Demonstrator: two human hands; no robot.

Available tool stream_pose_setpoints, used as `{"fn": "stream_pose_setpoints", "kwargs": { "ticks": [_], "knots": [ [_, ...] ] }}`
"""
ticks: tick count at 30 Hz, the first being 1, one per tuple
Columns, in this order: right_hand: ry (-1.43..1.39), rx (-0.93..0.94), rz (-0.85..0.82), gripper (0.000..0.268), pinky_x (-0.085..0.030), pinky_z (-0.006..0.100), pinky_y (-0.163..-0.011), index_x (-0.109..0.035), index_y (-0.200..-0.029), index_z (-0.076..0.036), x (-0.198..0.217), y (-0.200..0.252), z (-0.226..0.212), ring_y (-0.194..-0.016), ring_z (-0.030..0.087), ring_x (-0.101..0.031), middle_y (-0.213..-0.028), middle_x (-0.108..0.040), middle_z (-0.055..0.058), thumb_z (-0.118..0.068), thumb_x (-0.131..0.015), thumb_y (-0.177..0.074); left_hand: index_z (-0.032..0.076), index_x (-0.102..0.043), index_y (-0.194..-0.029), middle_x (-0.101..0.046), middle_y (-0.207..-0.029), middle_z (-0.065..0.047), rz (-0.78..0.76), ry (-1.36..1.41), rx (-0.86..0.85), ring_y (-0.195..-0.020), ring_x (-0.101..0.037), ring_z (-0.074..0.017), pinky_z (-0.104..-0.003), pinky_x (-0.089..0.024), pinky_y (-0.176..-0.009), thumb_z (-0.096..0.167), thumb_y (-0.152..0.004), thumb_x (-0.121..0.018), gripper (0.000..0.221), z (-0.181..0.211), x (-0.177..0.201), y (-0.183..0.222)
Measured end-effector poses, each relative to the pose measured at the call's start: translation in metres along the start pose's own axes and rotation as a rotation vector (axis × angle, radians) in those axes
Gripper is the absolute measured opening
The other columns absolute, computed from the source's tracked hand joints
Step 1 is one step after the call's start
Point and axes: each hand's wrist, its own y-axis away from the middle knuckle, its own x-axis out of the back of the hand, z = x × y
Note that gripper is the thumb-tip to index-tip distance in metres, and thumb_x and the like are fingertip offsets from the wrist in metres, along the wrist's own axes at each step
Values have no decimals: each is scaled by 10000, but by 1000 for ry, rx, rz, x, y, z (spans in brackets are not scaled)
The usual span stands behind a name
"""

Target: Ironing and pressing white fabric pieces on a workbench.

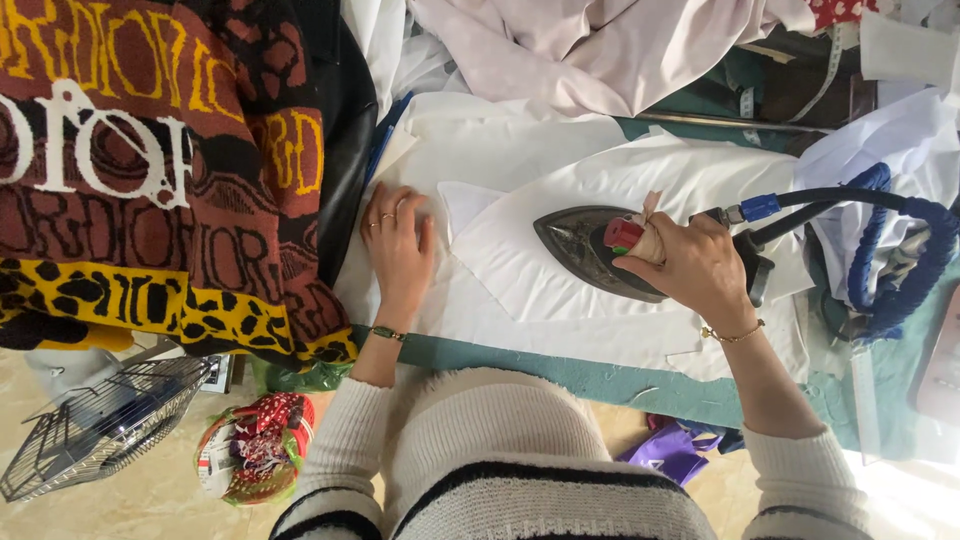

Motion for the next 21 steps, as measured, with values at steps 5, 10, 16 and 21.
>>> {"fn": "stream_pose_setpoints", "kwargs": {
  "ticks": [5, 10, 16, 21],
  "knots": [
    [-14, 15, 12, 573, -529, 319, -721, -701, -989, -58, 0, -1, -1, -541, 238, -630, -488, -549, 62, -559, -860, -761, 215, -623, -1309, -573, -1339, -73, -13, 26, -11, -1380, -471, -378, -533, -361, -1107, 192, -945, -691, 372, 7, 6, -9],
    [-19, 34, 18, 567, -538, 326, -743, -691, -990, -52, 1, -2, 0, -542, 248, -642, -489, -554, 75, -539, -868, -760, 265, -652, -1327, -535, -1381, -153, -79, 30, -184, -1423, -398, -455, -597, -323, -1129, 219, -956, -680, 375, 18, 13, -20],
    [-27, 23, -14, 536, -530, 329, -743, -691, -979, -57, 1, 0, 1, -569, 236, -649, -512, -570, 67, -513, -871, -763, 216, -660, -1186, -516, -1444, -127, -66, 53, -239, -1468, -373, -401, -583, -319, -1160, 277, -1005, -628, 193, 17, 7, -17],
    [-49, 15, -14, 517, -525, 330, -733, -695, -961, -50, 6, -4, -2, -544, 224, -649, -494, -561, 57, -493, -883, -773, 208, -655, -1130, -534, -1436, -120, -52, 43, -254, -1474, -374, -385, -606, -294, -1170, 281, -961, -693, 187, 14, 6, -18]
  ]
}}
